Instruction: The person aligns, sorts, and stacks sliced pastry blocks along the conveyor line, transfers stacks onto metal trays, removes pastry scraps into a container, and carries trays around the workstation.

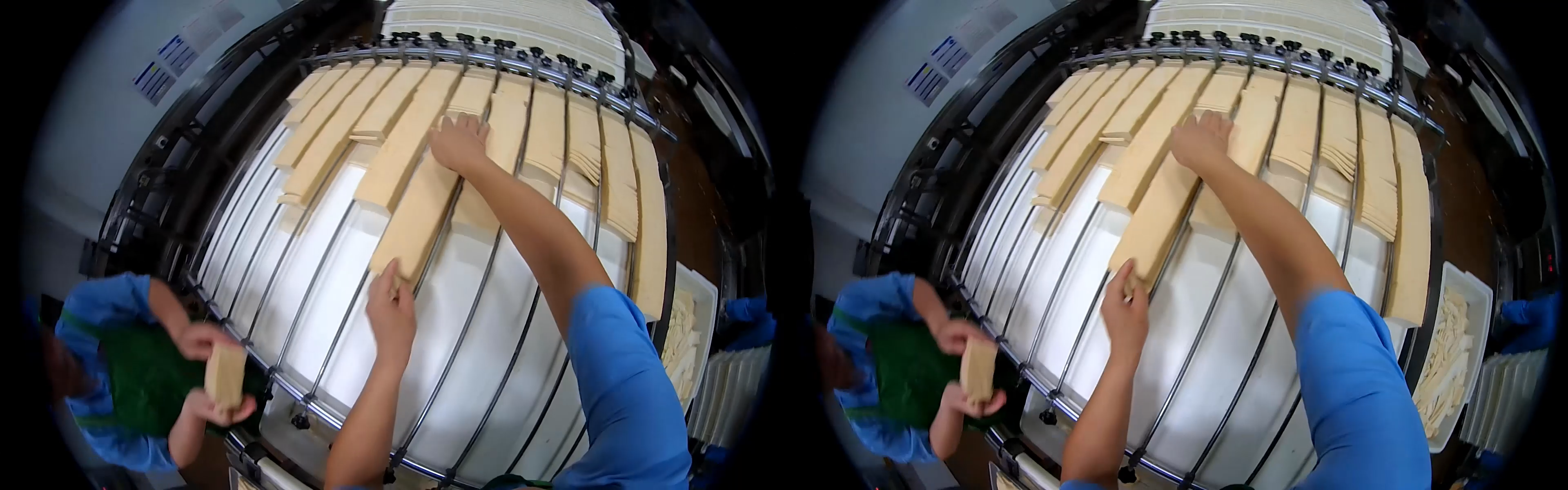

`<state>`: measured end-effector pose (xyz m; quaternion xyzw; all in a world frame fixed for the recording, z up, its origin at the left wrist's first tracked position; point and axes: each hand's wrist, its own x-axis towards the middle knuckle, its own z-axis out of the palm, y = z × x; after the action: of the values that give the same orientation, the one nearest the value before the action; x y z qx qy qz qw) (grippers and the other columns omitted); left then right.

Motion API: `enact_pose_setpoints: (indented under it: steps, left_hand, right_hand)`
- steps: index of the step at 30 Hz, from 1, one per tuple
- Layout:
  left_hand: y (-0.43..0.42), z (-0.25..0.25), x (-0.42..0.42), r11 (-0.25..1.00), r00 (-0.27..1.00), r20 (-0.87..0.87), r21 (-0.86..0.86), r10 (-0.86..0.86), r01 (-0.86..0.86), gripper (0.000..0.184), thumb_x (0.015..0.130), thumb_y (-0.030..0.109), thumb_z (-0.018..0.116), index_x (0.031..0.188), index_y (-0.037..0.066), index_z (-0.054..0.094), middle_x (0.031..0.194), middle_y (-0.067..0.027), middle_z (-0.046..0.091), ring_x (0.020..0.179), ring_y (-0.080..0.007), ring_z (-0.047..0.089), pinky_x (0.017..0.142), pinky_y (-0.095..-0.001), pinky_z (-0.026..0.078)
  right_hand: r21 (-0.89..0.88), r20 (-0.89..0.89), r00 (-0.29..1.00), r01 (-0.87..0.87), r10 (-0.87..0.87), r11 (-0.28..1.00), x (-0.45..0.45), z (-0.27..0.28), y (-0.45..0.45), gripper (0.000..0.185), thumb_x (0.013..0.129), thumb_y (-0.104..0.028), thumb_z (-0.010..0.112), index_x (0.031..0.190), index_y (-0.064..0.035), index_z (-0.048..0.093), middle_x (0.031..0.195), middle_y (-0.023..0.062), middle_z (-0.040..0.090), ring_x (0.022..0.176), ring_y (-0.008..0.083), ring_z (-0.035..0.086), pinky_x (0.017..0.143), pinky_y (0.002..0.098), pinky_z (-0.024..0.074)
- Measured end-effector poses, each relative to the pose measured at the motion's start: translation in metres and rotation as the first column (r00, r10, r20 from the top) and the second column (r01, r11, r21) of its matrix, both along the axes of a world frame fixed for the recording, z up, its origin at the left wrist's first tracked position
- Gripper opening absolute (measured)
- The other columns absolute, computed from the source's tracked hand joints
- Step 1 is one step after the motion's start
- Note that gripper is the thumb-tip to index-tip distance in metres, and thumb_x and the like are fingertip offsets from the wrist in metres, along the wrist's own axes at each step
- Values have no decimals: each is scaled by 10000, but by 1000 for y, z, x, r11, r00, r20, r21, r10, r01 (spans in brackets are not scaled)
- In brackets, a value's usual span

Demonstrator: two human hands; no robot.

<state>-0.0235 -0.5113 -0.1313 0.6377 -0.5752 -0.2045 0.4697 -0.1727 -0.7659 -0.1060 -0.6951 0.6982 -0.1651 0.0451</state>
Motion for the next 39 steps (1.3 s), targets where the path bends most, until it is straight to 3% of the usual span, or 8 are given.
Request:
enact_pose_setpoints:
  steps: [8,13,16,22,31,34,37,39]
  left_hand:
    - [79,24,6,931,802,-475,138,362,-338,376,803,19,500,1160,44,620,719,14,598,566,-48,442,532,-208,399]
    - [245,35,0,791,661,-468,152,586,-593,365,850,3,511,1206,63,565,1183,-110,553,836,-86,541,625,-215,457]
    - [337,43,-1,714,730,131,151,671,-684,432,818,3,530,1244,80,521,1410,-204,293,1179,-298,459,953,-345,390]
    - [512,60,23,638,623,-140,150,770,-755,368,789,-9,531,1156,20,529,1203,-178,475,1132,-314,468,948,-364,383]
    - [770,7,143,-98,-72,160,161,985,-982,501,817,99,523,1260,-85,375,1241,-274,413,1178,-385,390,1024,-435,288]
    - [827,-8,197,-89,-6,481,151,877,-984,649,841,183,536,1347,-101,247,1303,-306,391,1226,-421,364,1050,-442,269]
    - [840,-20,249,87,107,169,120,980,-989,705,866,296,536,1374,-71,213,1277,-342,393,1190,-467,378,1027,-453,294]
    - [829,-14,260,119,173,231,230,957,-966,729,859,365,540,1384,-29,223,1229,-346,412,1139,-468,407,984,-466,324]
  right_hand:
    - [-236,101,821,-529,562,815,41,10,177,376,893,-308,486,1181,-76,553,1264,166,505,1182,367,427,998,459,293]
    - [-99,332,436,-866,836,490,37,48,343,361,845,-155,587,1182,-35,533,1254,174,507,1178,330,441,1008,418,304]
    - [-42,549,269,-937,792,347,65,58,428,357,792,-56,634,1137,-28,546,1201,162,532,1129,292,483,963,362,371]
    - [229,827,223,-972,516,54,168,35,599,398,805,-210,664,1131,-18,539,942,149,639,829,256,626,750,337,493]
    - [398,570,407,-897,714,194,260,-8,722,587,771,-163,611,1277,-8,356,828,203,632,756,361,624,700,427,485]
    - [262,186,415,-895,891,362,248,13,704,680,719,-168,659,1301,-19,340,903,239,608,860,371,604,753,450,467]
    - [64,-129,190,-978,973,199,241,60,730,772,672,-219,716,1315,-27,335,957,256,590,910,388,581,788,452,458]
    - [263,303,142,-963,942,60,251,48,754,867,649,-276,751,1350,-41,298,968,255,589,899,393,584,784,438,469]
